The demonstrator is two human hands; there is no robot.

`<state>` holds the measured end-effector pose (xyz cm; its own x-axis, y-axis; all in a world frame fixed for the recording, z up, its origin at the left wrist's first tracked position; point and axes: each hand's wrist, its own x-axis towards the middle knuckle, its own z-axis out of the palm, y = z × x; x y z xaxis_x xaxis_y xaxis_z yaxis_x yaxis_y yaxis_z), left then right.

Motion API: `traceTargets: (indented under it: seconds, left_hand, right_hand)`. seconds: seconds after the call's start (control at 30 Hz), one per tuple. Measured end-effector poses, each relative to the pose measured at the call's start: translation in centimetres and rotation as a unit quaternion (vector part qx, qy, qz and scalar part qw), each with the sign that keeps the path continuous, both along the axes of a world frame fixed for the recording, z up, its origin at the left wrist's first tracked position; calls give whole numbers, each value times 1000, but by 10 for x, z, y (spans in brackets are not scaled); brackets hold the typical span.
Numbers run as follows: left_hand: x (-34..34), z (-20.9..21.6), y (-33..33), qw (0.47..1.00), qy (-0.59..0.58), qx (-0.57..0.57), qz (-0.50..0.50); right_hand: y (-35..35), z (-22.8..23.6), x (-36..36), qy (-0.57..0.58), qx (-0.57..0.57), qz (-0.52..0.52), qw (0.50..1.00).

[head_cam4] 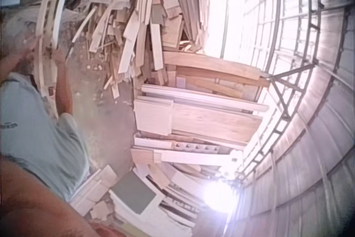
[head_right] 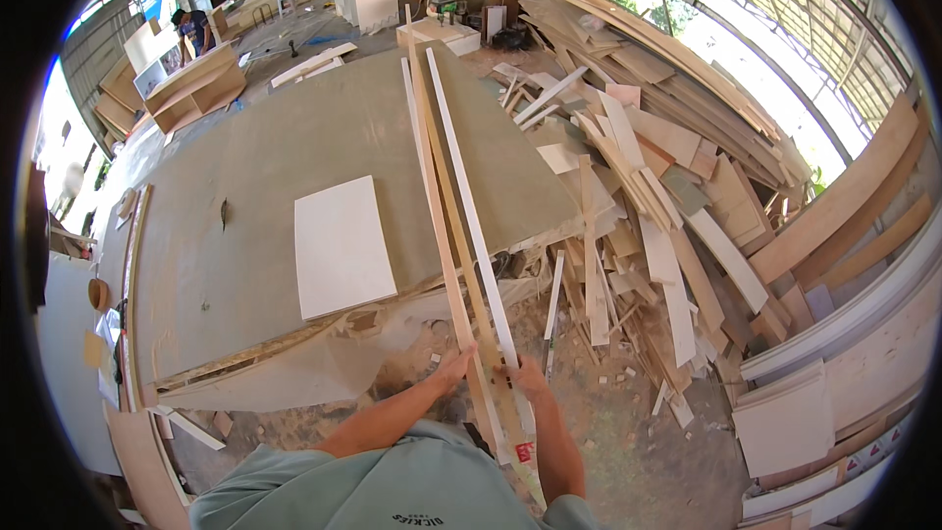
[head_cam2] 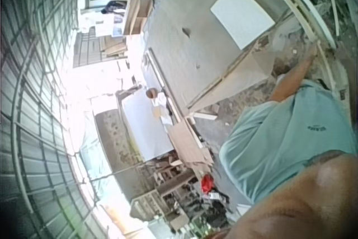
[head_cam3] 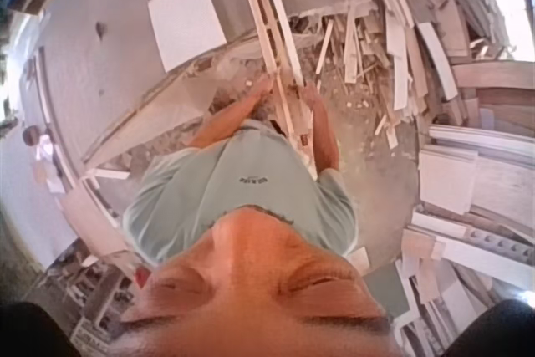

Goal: The person measures, hammers, and organizes various wooden pieces for furniture manufacturing.

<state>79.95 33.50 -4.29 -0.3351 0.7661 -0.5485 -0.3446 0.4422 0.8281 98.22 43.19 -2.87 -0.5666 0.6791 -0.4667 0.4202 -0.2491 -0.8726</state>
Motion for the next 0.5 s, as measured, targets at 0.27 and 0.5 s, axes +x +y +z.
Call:
traceTargets:
  seconds: [0.27, 0.5]
  left_hand:
    - [12, 39, 0, 966, 242, -87, -17]
    - [10, 67, 7, 958, 238, -148, -52]
  right_hand:
    - [17, 21, 51, -49, 31, 35, 998]
    - [-52, 51, 94, -82, 8, 33, 996]
